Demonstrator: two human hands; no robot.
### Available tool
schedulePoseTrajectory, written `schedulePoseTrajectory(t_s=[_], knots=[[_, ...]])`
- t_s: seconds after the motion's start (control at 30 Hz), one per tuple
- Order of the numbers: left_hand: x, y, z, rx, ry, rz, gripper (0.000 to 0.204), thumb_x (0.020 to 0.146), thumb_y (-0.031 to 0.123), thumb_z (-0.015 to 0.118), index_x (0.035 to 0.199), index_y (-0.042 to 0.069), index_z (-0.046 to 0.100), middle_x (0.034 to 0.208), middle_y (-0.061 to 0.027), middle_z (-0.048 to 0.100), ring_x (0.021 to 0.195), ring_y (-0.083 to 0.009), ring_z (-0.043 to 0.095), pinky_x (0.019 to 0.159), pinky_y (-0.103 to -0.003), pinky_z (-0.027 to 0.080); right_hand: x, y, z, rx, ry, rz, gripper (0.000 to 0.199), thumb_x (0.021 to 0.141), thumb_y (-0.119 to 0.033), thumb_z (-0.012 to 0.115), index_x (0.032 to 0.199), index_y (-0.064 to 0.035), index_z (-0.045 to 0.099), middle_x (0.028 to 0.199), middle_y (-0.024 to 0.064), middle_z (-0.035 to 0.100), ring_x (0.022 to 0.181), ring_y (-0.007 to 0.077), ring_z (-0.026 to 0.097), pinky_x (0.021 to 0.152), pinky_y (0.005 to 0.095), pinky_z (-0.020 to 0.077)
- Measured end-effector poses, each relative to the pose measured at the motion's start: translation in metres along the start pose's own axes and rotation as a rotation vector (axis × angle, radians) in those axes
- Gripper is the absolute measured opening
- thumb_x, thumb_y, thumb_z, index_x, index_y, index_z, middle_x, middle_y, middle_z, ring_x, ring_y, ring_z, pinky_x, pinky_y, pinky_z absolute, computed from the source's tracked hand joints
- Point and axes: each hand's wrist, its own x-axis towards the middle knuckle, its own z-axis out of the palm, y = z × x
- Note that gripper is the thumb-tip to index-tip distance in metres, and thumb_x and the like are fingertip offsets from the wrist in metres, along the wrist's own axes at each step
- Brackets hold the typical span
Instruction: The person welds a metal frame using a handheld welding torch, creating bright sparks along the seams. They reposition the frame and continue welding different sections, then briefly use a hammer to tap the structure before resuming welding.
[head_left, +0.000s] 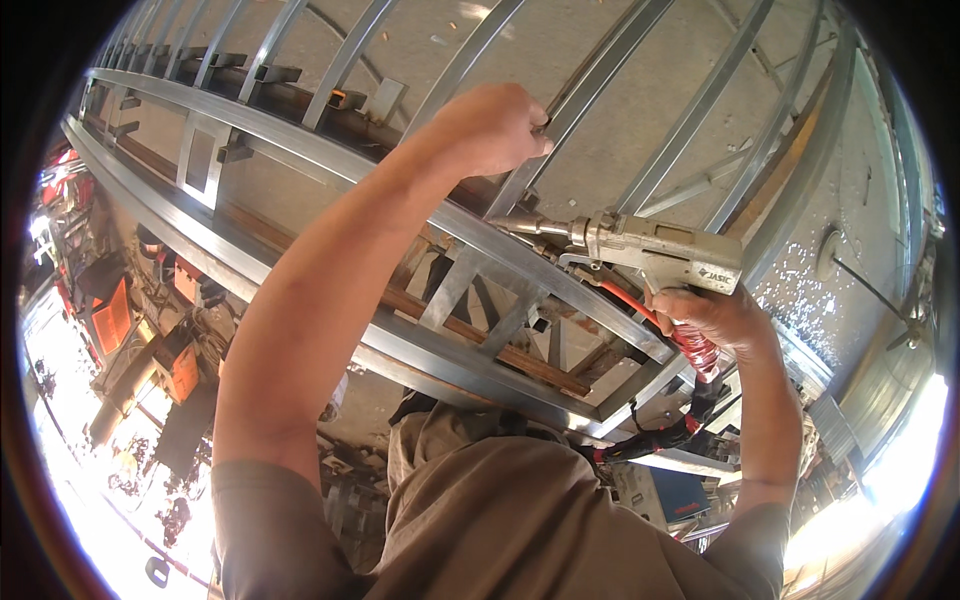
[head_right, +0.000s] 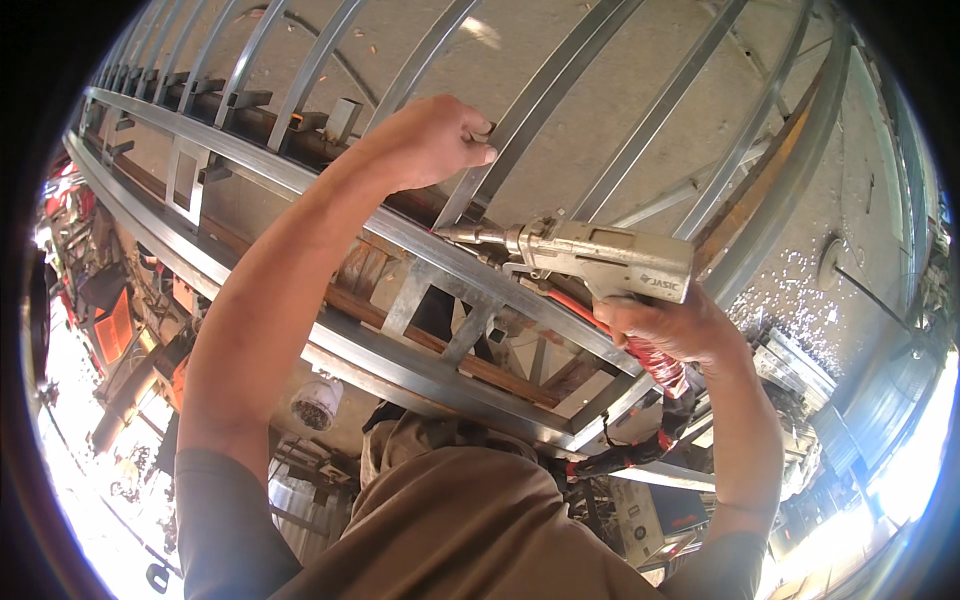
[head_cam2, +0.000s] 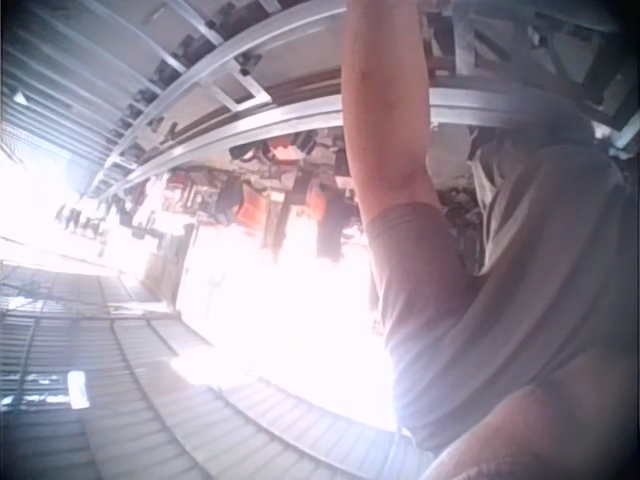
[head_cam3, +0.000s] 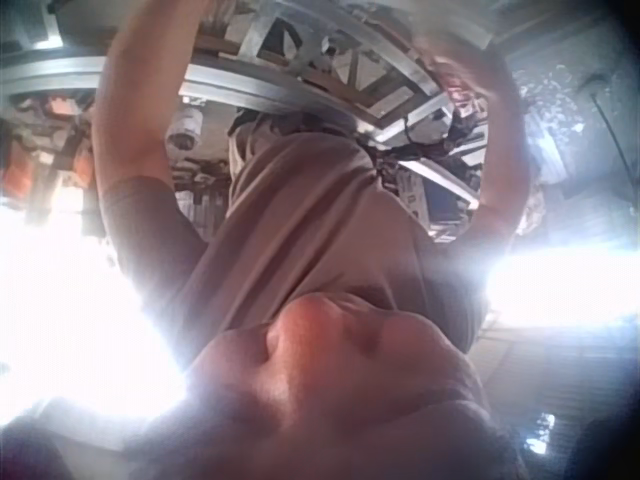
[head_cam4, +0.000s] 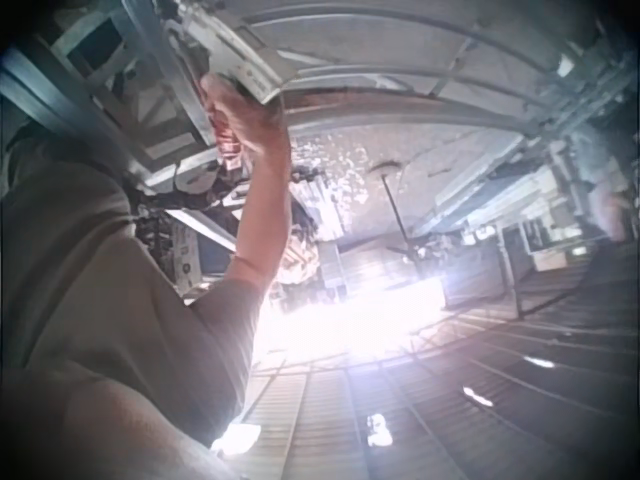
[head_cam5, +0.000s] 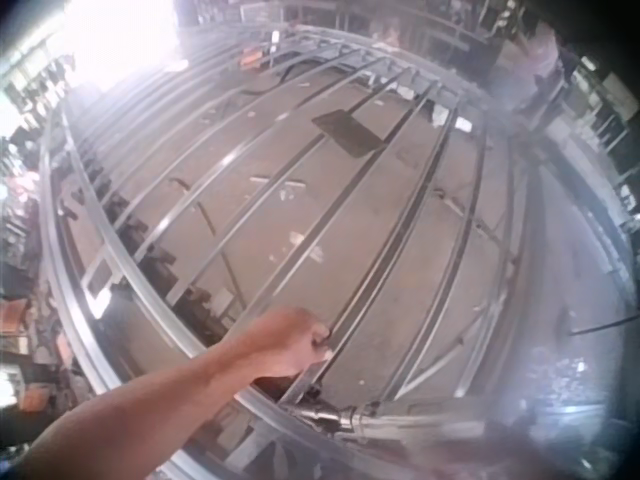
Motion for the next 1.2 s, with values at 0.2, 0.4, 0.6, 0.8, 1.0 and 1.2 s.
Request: schedulePoseTrajectory(t_s=[0.2, 0.4, 0.6, 0.8, 1.0, 1.2], knots=[[-0.001, 0.001, 0.0, -0.01, 0.009, -0.005, 0.051, 0.094, 0.033, 0.077, 0.132, -0.001, 0.07, 0.122, -0.0243, 0.075, 0.109, -0.0362, 0.075, 0.096, -0.041, 0.057, 0.006, 0.007, -0.005, 0.062, -0.104, -0.057, 0.041, 0.086, -0.023, 0.086, 0.116, -0.0001, 0.068, 0.089, 0.007, 0.068, 0.07, 0.0157, 0.067, 0.059, 0.0311, 0.0558], [0.002, 0.001, 0.001, 0.002, 0.004, -0.017, 0.05, 0.093, 0.032, 0.077, 0.13, 0.0, 0.071, 0.116, -0.0234, 0.076, 0.102, -0.0343, 0.076, 0.091, -0.042, 0.057, 0.006, 0.007, -0.003, 0.028, -0.072, -0.06, 0.037, 0.088, -0.023, 0.084, 0.112, -0.0012, 0.068, 0.088, 0.0058, 0.067, 0.069, 0.0147, 0.066, 0.059, 0.031, 0.0554], [0.005, -0.001, 0.002, 0.041, 0.015, -0.004, 0.048, 0.092, 0.033, 0.077, 0.126, 0.001, 0.073, 0.113, -0.0223, 0.077, 0.1, -0.035, 0.075, 0.09, -0.042, 0.057, 0.004, 0.002, 0.001, 0.037, -0.063, -0.048, 0.033, 0.089, -0.021, 0.082, 0.11, -0.0015, 0.068, 0.089, 0.005, 0.067, 0.07, 0.0141, 0.066, 0.059, 0.0304, 0.0554], [0.006, -0.001, 0.002, 0.053, 0.006, 0.009, 0.049, 0.091, 0.033, 0.077, 0.128, 0.0, 0.073, 0.115, -0.0212, 0.077, 0.103, -0.0355, 0.075, 0.092, -0.042, 0.057, 0.003, -0.001, 0.0, 0.021, -0.092, -0.017, 0.03, 0.089, -0.016, 0.079, 0.113, -0.0011, 0.068, 0.086, 0.0007, 0.066, 0.074, 0.009, 0.064, 0.062, 0.0275, 0.0572], [0.006, -0.003, 0.005, 0.041, 0.037, -0.004, 0.05, 0.09, 0.034, 0.077, 0.127, 0.001, 0.073, 0.118, -0.0204, 0.077, 0.108, -0.0352, 0.074, 0.097, -0.042, 0.057, 0.001, -0.003, 0.0, -0.003, -0.105, -0.022, 0.027, 0.09, -0.016, 0.077, 0.111, -0.0017, 0.067, 0.085, 0.0008, 0.065, 0.073, 0.0094, 0.063, 0.063, 0.0279, 0.0572], [0.007, -0.002, 0.004, 0.059, 0.026, 0.002, 0.049, 0.09, 0.035, 0.078, 0.126, 0.002, 0.074, 0.117, -0.0194, 0.077, 0.107, -0.0349, 0.074, 0.096, -0.043, 0.056, -0.002, -0.001, 0.0, 0.007, -0.095, -0.027, 0.024, 0.09, -0.014, 0.076, 0.109, -0.0013, 0.067, 0.084, 0.001, 0.065, 0.072, 0.0095, 0.063, 0.062, 0.0285, 0.0559]])
